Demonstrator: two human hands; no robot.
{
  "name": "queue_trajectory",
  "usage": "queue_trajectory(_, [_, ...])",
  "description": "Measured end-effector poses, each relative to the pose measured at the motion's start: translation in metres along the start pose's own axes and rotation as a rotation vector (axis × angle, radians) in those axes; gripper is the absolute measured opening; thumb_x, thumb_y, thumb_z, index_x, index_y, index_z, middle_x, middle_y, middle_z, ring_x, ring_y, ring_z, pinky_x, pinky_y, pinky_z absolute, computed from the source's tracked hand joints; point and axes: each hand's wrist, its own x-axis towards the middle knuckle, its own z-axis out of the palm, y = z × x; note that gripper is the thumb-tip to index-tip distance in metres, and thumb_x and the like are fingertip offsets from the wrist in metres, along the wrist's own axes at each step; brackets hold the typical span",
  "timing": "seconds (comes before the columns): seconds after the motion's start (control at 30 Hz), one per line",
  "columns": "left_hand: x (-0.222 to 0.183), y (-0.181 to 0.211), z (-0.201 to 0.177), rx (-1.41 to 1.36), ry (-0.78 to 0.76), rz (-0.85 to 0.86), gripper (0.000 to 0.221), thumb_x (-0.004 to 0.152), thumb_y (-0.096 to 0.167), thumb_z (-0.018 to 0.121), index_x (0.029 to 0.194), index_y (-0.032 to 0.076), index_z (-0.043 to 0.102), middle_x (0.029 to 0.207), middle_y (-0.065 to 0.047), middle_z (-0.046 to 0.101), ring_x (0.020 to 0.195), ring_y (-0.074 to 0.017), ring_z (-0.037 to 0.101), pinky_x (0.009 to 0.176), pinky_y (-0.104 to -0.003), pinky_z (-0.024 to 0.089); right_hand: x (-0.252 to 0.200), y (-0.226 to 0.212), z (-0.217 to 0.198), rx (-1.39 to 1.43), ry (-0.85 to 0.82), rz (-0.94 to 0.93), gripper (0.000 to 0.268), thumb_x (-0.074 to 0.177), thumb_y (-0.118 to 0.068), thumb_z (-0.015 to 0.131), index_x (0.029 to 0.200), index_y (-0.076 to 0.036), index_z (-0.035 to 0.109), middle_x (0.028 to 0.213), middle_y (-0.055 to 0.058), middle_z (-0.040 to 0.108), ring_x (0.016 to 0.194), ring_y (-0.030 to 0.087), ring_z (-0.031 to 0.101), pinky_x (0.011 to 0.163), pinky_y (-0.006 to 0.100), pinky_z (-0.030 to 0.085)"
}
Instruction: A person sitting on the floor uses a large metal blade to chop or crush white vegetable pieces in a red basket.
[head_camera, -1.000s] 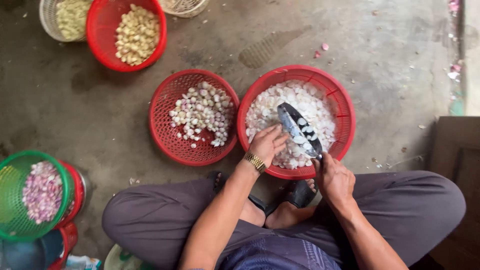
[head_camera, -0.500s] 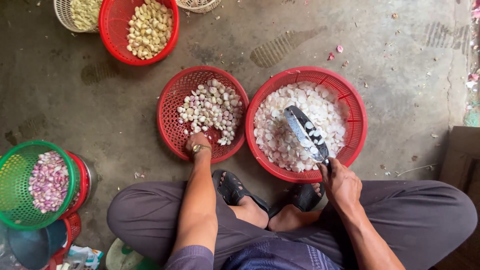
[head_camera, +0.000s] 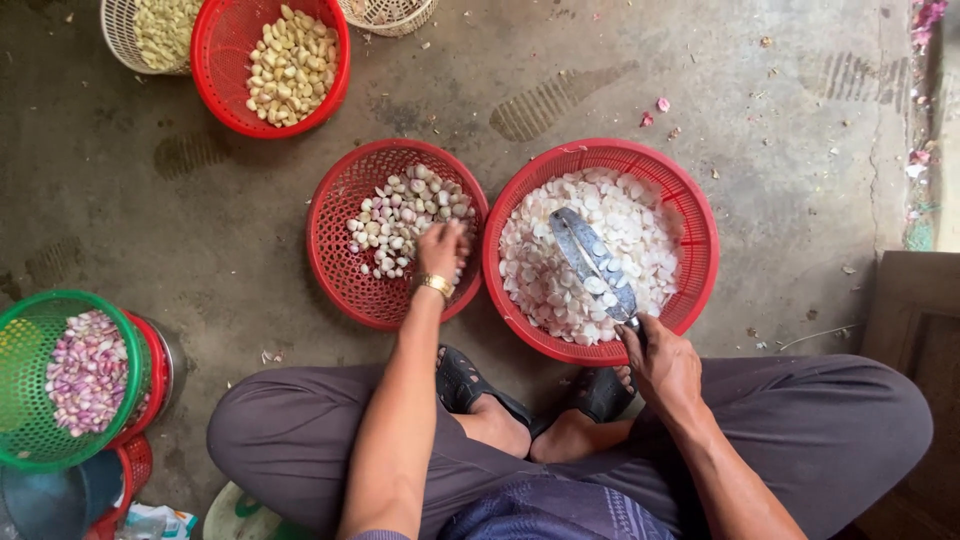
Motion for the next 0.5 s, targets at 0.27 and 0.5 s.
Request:
queue_trajectory(0.27, [-0.061, -0.013, 0.073, -0.421, -0.245, -0.150, 0.025, 0.104, 0.034, 0.054, 0.115, 0.015, 0.066, 0.075, -0.009, 0.071, 0.059, -0.0152, 0.070, 0.045, -0.019, 0.056, -0.022, -0.017, -0.020, 0.110, 0.030, -0.052, 0.043, 0.098, -0.049, 0.061, 0.124, -0.016, 0.068, 0.097, 0.019, 0.077, 0.099, 0.042, 0.073, 0.084, 0.057, 0.057])
queue_trajectory(0.5, [-0.076, -0.019, 0.080, -0.365, -0.455, -0.046, 0.027, 0.104, 0.033, 0.059, 0.113, 0.008, 0.064, 0.097, -0.018, 0.076, 0.079, -0.0214, 0.078, 0.050, -0.021, 0.061, -0.020, -0.010, -0.021, 0.120, 0.009, -0.038, 0.044, 0.098, -0.049, 0.061, 0.125, -0.016, 0.068, 0.097, 0.022, 0.077, 0.100, 0.043, 0.072, 0.085, 0.057, 0.057])
